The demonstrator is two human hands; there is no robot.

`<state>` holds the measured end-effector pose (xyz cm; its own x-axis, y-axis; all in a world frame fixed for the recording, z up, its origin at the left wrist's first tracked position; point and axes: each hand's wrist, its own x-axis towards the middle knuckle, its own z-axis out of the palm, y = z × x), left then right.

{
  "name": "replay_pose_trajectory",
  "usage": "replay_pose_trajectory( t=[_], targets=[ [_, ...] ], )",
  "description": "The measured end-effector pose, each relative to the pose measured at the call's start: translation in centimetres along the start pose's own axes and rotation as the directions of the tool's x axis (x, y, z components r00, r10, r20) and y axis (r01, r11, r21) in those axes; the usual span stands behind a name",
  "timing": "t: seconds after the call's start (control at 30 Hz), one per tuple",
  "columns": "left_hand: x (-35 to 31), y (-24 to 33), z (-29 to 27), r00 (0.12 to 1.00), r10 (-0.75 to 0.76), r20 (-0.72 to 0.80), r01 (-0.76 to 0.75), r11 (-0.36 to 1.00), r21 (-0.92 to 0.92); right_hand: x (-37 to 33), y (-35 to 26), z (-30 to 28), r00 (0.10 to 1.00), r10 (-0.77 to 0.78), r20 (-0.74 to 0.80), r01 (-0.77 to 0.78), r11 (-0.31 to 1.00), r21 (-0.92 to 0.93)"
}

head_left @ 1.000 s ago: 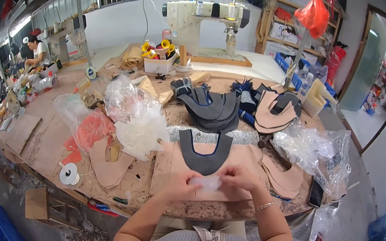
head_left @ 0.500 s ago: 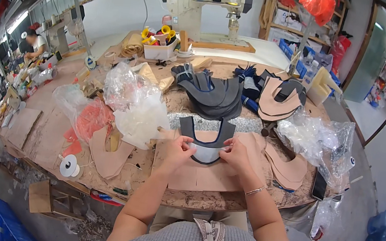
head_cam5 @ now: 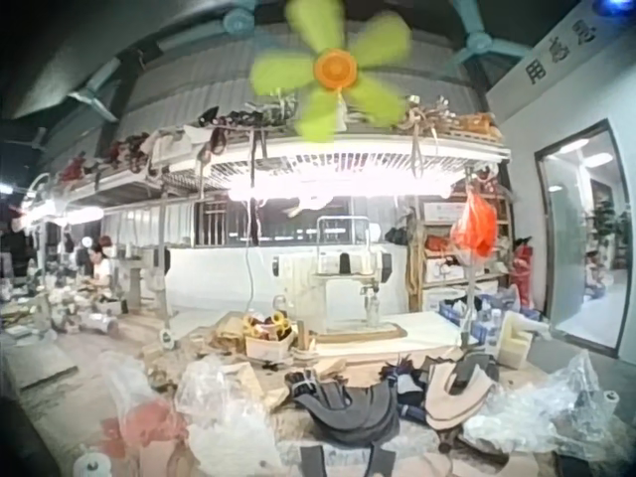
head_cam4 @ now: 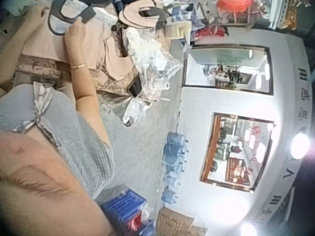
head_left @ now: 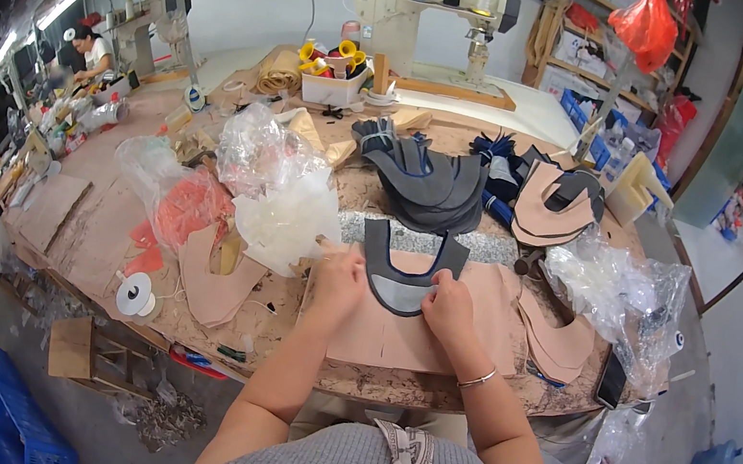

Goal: The person assembles shoe components by hand at a workbench. They repeatedly pick up beige and dark grey curved pieces, align them, and place white foam inserts between the layers. The person handles the parts one at a time, smoothing the foam and stacking the assembled units on the table.

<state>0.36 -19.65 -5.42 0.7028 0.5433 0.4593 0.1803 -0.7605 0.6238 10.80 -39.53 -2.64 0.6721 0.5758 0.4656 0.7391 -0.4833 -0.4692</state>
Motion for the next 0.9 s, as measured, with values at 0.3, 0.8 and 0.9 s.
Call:
replay_pose_trajectory(
  t=[0.3, 0.8, 0.9],
  targets=[
    [-4.8, 6.7, -0.5, 0.814, 0.414, 0.408, -0.528, 0.82, 0.222, -0.2, 0.7, 0.2, 0.999, -0.047, -0.01, 0.047, 0.998, -0.03],
    [-5.7, 7.9, -1.1, 0.798, 0.179, 0.575, -0.403, 0.868, 0.29, -4.3, 0.4, -1.6, 0.923, -0.099, 0.373, 0.153, 0.981, -0.116],
    [-7.6, 8.4, -2.9, 0.801, 0.179, 0.572, -0.425, 0.842, 0.332, -4.9, 1.8, -5.5, 0.971, 0.099, 0.217, -0.14, 0.974, 0.18]
  ],
)
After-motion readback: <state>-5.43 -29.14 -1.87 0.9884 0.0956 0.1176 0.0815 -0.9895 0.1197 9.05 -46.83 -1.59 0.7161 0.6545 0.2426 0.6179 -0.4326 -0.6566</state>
